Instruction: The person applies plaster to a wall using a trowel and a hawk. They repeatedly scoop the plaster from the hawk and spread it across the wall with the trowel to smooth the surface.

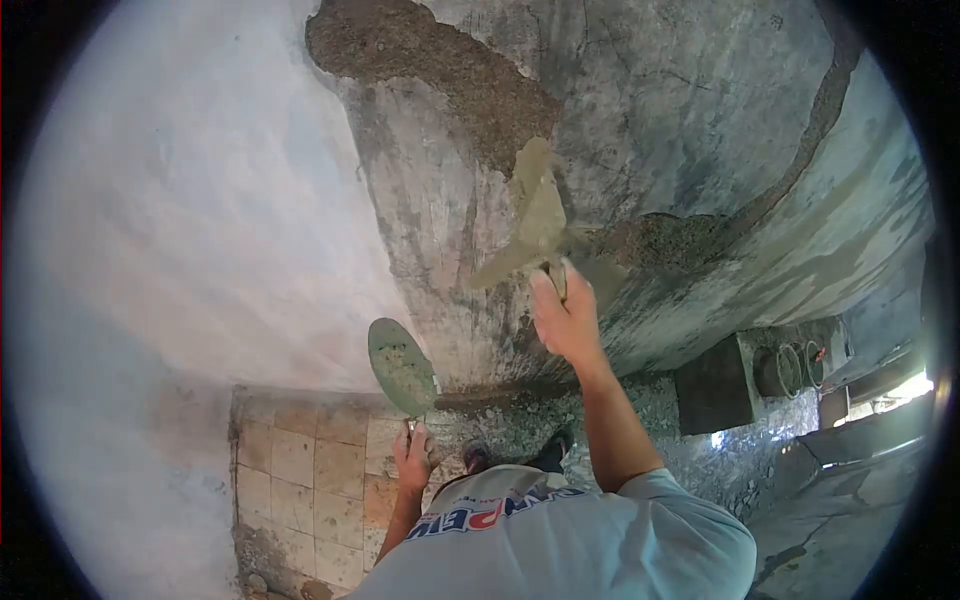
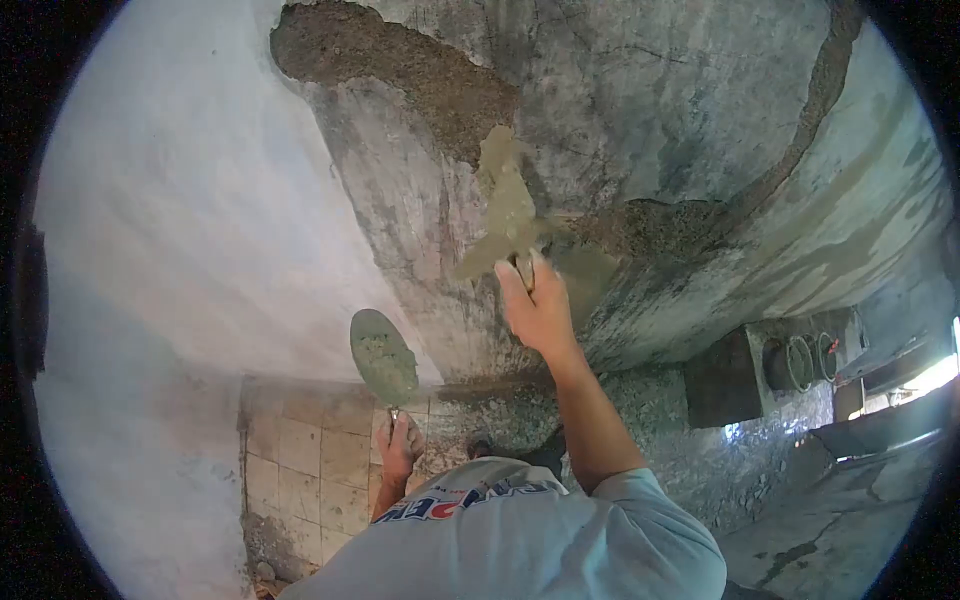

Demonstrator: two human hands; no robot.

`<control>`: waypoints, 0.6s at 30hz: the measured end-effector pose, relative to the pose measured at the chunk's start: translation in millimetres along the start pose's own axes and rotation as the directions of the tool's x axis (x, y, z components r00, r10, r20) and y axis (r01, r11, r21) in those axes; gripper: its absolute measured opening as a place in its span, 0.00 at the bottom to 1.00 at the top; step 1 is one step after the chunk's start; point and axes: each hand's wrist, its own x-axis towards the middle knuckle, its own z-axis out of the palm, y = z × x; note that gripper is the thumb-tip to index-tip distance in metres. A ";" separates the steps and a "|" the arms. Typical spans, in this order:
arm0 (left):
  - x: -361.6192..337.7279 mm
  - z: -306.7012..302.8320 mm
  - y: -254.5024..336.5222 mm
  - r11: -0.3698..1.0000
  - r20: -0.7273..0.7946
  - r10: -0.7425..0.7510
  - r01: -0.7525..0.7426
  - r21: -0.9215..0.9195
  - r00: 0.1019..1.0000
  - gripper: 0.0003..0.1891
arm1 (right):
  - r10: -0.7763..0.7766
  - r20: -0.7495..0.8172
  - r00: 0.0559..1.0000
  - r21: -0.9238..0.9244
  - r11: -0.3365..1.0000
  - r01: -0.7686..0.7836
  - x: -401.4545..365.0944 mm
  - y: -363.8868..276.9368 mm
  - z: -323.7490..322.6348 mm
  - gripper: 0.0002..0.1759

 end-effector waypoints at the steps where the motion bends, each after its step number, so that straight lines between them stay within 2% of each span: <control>1: -0.6 7.5 6.6 1.000 -0.012 -0.007 0.007 -0.015 1.000 0.11 | 0.004 0.006 1.000 0.061 0.998 -0.004 6.0 -5.5 2.0 0.13; 2: -1.6 11.8 9.1 0.999 -0.025 -0.017 0.016 -0.032 1.000 0.12 | 0.009 0.013 1.000 0.121 0.993 -0.010 11.5 -8.0 3.9 0.14; 5: 18.2 -6.9 -18.1 0.999 -0.013 0.035 -0.035 0.000 0.999 0.12 | 0.059 0.040 0.997 0.111 0.992 -0.063 30.3 -3.2 15.2 0.16; 8: 16.3 0.8 -4.0 0.988 0.045 -0.069 0.075 -0.135 0.997 0.09 | 0.063 0.019 0.998 -0.069 0.996 -0.061 39.4 6.6 18.1 0.22; 10: 11.0 10.3 6.7 0.994 0.016 -0.047 0.049 -0.096 0.999 0.09 | -0.032 -0.003 0.999 -0.304 0.952 0.029 43.8 27.3 16.7 0.26; 12: 15.5 18.1 9.6 0.997 0.016 -0.040 0.041 -0.065 0.999 0.10 | -0.041 0.007 0.999 -0.428 0.903 0.040 43.1 31.7 10.7 0.28; 15: 22.6 13.6 7.5 1.000 0.025 -0.017 0.018 -0.016 1.000 0.11 | 0.063 0.051 0.997 -0.457 0.889 -0.033 32.5 22.7 4.7 0.30; 17: 30.5 9.0 -0.9 0.998 0.036 0.055 -0.056 0.039 0.998 0.10 | 0.072 0.073 0.995 -0.473 0.881 -0.029 24.0 24.4 -4.1 0.28; 18: 28.1 13.0 2.0 0.999 0.023 0.033 -0.034 0.017 0.999 0.10 | 0.071 0.086 0.994 -0.476 0.879 -0.021 18.5 27.0 -9.1 0.28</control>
